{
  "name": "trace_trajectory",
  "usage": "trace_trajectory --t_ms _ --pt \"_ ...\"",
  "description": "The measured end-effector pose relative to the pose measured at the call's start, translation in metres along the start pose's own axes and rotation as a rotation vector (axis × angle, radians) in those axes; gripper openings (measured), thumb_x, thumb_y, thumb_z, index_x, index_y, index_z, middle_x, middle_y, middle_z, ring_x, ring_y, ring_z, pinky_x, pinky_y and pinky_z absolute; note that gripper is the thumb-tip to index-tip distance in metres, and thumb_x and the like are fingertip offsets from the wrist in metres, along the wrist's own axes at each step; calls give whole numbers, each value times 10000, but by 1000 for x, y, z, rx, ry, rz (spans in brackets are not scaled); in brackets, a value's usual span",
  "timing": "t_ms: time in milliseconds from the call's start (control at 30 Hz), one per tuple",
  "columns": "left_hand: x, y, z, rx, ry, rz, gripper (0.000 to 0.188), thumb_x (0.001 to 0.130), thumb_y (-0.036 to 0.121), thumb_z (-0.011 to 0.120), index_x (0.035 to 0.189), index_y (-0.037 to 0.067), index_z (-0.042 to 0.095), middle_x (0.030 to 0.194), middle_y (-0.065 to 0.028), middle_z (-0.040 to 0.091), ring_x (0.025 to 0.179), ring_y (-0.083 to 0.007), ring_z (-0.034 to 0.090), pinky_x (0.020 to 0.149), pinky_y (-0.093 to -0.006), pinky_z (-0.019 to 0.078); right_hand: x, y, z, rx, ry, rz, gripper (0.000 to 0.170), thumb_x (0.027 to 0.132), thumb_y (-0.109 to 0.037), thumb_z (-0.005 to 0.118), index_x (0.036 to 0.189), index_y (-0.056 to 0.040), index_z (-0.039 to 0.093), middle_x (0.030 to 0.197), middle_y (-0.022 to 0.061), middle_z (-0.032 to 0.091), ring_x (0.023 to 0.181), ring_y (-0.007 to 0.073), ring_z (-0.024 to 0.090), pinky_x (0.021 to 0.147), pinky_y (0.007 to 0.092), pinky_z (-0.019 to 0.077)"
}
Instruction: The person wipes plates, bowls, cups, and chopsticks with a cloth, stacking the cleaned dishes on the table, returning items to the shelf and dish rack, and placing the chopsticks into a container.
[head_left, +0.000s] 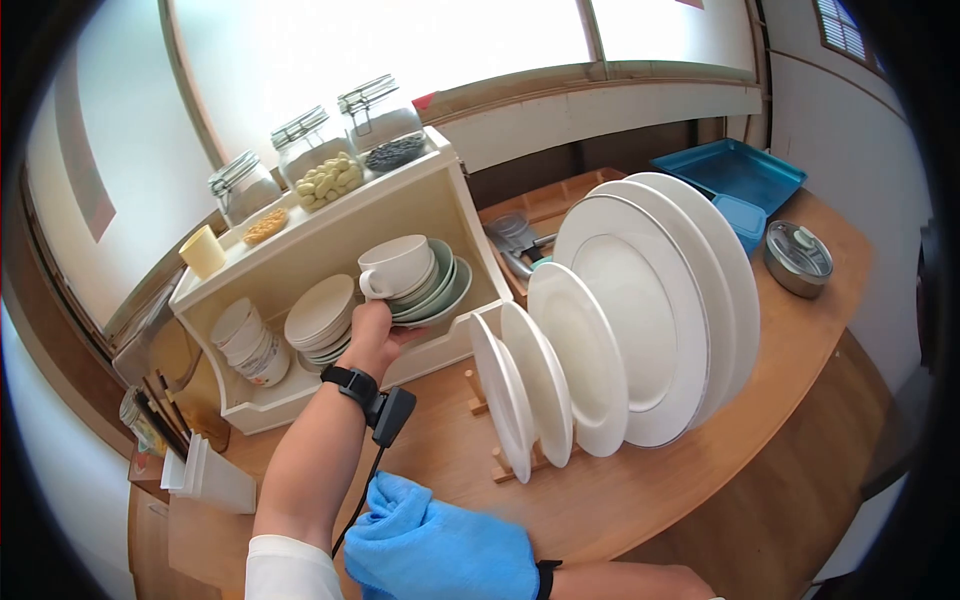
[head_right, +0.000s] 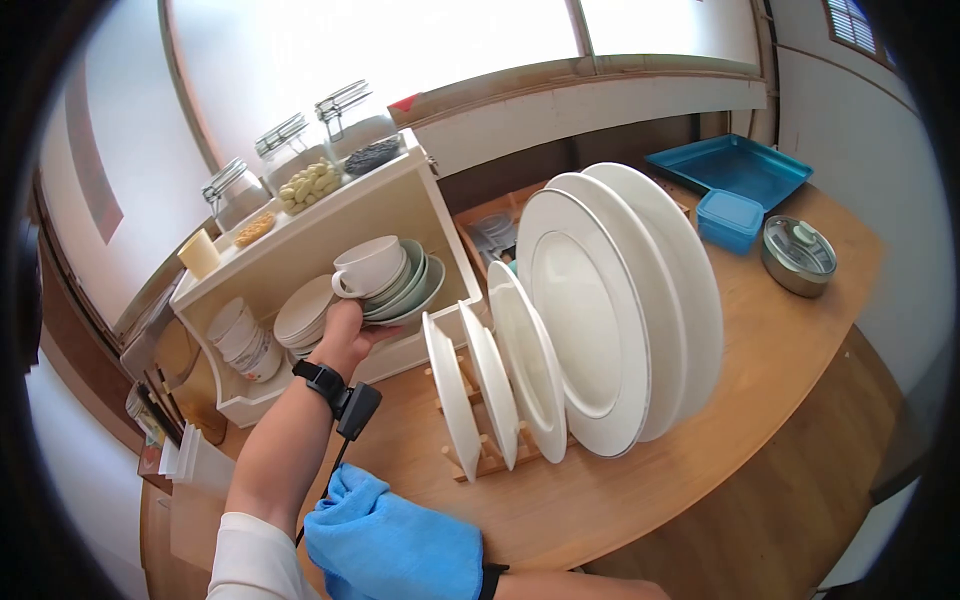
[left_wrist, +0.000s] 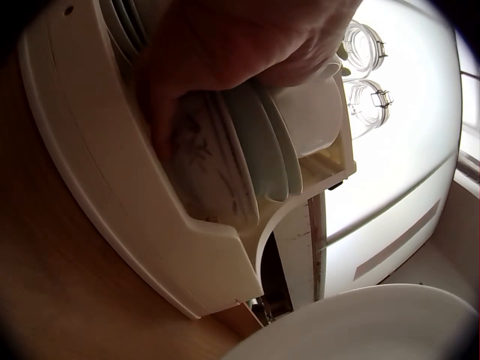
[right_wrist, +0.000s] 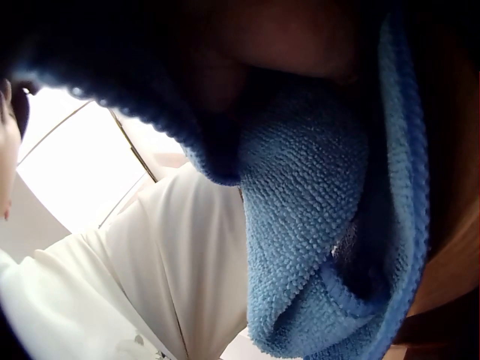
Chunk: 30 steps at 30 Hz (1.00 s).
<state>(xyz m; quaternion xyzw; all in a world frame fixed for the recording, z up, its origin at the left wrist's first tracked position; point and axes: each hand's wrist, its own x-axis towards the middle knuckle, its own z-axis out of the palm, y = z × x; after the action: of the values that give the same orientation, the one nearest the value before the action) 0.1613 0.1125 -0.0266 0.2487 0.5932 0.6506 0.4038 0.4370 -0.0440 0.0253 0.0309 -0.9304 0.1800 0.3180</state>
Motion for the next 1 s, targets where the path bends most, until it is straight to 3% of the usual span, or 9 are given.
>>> trace_trajectory --t_ms 133,267,333,567,667,733,767,833,1000 --pt "23 -14 2 -48 37 -14 379 999 255 344 1269 29 485 1213 -172 589 1026 -351 630 815 -561 541 -3 11 17 74 55 29 164 733 -186 619 763 -26 594 691 132 603 685 271 588 670 349 481" --pt "36 -23 4 -57 19 -17 377 1000 254 339 1260 29 492 1207 -172 590 1034 -346 624 805 -563 542 0 18 16 227 -8 254 199 759 -184 624 876 -30 576 788 145 607 757 272 596 718 334 482" --pt "37 -22 8 -72 83 2 346 961 109 327 1230 -35 488 1165 -212 596 998 -377 630 764 -569 556 4 17 16 314 -31 361 229 772 -183 626 933 -32 567 837 152 609 793 272 600 742 327 482" --pt "53 -24 10 -98 79 -10 352 952 102 320 1243 -10 484 1161 -195 597 994 -362 628 754 -564 547 15 8 13 609 -71 760 358 818 -179 634 1132 -39 535 1007 175 616 920 274 614 825 301 484" --pt "61 -23 6 -130 78 -40 361 942 115 327 1250 13 486 1177 -189 591 996 -361 626 765 -577 529 22 0 12 728 -107 916 420 838 -178 637 1218 -42 522 1080 185 619 974 275 619 860 290 484" --pt "60 -20 11 -170 83 -73 385 977 285 385 1293 83 476 1244 -153 571 1089 -363 584 885 -628 448 26 -6 12 806 -147 1017 462 851 -177 639 1275 -44 513 1129 192 621 1010 275 623 884 283 485" --pt "65 -21 10 -211 100 -90 403 969 294 391 1312 96 463 1298 -158 533 1145 -385 545 926 -668 381 28 -12 12 803 -167 1013 462 851 -177 639 1275 -44 513 1129 192 621 1010 275 623 884 283 485" --pt "63 -16 11 -252 131 -108 405 964 283 377 1312 93 463 1314 -163 518 1162 -391 529 936 -675 365 31 -23 11 606 119 796 455 854 -144 629 1267 -1 504 1088 171 631 958 289 631 855 298 501" --pt "60 -8 11 -324 111 -152 431 937 264 330 1314 108 468 1334 -167 495 1195 -369 503 986 -636 341 31 -26 19 623 125 718 453 857 -135 624 1269 6 500 1130 170 618 1015 269 615 890 300 485"
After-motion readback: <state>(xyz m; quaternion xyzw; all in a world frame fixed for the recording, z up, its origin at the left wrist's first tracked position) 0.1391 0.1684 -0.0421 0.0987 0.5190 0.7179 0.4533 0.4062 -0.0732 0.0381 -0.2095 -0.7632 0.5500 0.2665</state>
